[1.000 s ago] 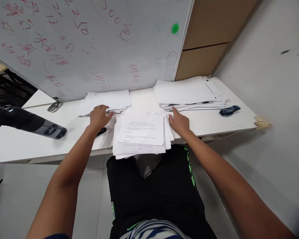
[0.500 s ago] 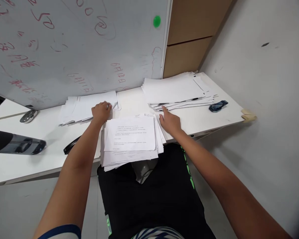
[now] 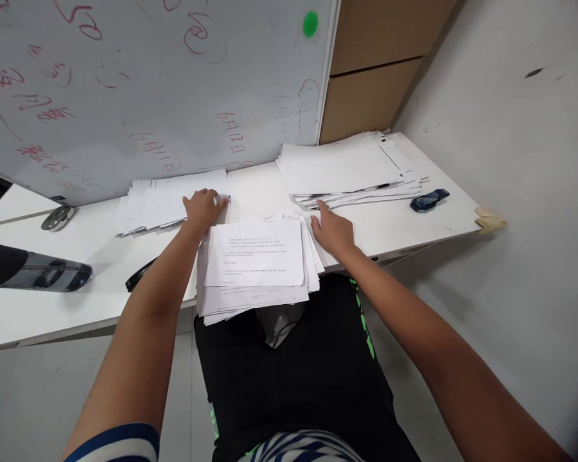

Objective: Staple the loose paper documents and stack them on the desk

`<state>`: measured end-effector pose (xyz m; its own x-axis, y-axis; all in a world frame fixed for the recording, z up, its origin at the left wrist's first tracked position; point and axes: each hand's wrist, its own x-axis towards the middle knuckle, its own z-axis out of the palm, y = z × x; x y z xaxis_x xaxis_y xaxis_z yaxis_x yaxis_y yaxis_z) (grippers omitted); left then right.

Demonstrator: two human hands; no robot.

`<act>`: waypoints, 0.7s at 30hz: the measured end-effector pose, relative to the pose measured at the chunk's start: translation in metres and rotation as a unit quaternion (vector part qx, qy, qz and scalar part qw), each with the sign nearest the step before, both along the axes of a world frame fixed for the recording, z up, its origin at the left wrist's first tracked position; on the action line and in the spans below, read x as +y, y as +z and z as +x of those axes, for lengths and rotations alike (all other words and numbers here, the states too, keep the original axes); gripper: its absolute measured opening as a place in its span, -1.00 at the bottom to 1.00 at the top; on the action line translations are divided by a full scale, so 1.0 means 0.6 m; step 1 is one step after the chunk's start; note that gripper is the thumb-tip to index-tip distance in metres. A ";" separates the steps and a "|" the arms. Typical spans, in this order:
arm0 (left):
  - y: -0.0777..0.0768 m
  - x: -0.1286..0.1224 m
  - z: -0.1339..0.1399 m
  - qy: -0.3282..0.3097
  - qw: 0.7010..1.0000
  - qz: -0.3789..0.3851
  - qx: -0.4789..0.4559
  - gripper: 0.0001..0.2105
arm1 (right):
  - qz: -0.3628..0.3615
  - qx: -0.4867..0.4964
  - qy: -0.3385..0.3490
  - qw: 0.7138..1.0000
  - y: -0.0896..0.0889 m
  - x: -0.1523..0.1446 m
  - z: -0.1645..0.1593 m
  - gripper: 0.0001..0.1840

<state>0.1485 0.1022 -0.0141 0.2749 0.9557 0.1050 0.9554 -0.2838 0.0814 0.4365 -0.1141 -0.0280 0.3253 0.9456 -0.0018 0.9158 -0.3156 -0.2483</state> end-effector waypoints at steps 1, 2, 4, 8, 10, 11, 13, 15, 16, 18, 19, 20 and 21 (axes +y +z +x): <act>-0.002 -0.001 0.001 0.004 1.000 0.002 -0.007 -0.51 | -0.002 0.000 -0.001 1.000 0.000 0.000 0.000 -0.37; -0.004 -0.002 0.003 0.009 1.000 0.003 -0.014 -0.50 | -0.002 0.000 -0.001 1.000 0.000 0.000 0.000 -0.37; -0.007 -0.005 0.004 0.017 1.000 0.003 -0.023 -0.46 | -0.004 0.001 -0.002 1.000 -0.001 0.001 0.001 -0.36; -0.013 -0.010 0.004 0.012 1.000 0.006 -0.019 -0.47 | -0.003 0.003 -0.006 1.000 -0.004 0.002 0.002 -0.37; -0.015 -0.011 0.004 0.005 1.000 0.007 -0.014 -0.49 | 0.001 0.004 -0.008 1.000 -0.005 0.002 0.002 -0.37; -0.017 -0.010 0.003 0.002 1.000 0.007 -0.012 -0.50 | 0.001 0.005 -0.008 1.000 -0.005 0.002 0.002 -0.37; -0.020 -0.010 0.002 0.000 1.000 0.006 -0.010 -0.52 | 0.000 0.006 -0.007 1.000 -0.005 0.002 0.001 -0.37; -0.024 -0.009 0.002 0.004 1.000 0.015 -0.014 -0.54 | -0.001 0.007 -0.004 1.000 -0.004 0.001 0.001 -0.36; -0.026 -0.009 0.002 0.013 1.000 0.022 -0.017 -0.55 | 0.000 0.007 -0.003 1.000 -0.004 0.001 0.001 -0.37; -0.028 -0.009 0.002 0.036 0.998 0.040 -0.025 -0.56 | 0.004 0.005 -0.002 1.000 -0.003 0.000 0.001 -0.37; -0.028 -0.009 0.003 0.044 0.998 0.045 -0.028 -0.55 | 0.004 0.004 -0.003 1.000 -0.003 0.000 0.001 -0.38; -0.027 -0.008 0.003 0.051 0.997 0.047 -0.031 -0.55 | 0.003 0.003 -0.004 1.000 -0.002 0.000 0.001 -0.38; -0.025 -0.006 0.002 0.058 0.997 0.047 -0.037 -0.56 | 0.001 0.003 -0.005 1.000 -0.002 0.000 0.001 -0.38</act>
<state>0.1498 0.0983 -0.0291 0.1522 0.9657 0.2106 0.9746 -0.1820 0.1304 0.4370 -0.1138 -0.0293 0.3350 0.9422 -0.0024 0.9112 -0.3246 -0.2535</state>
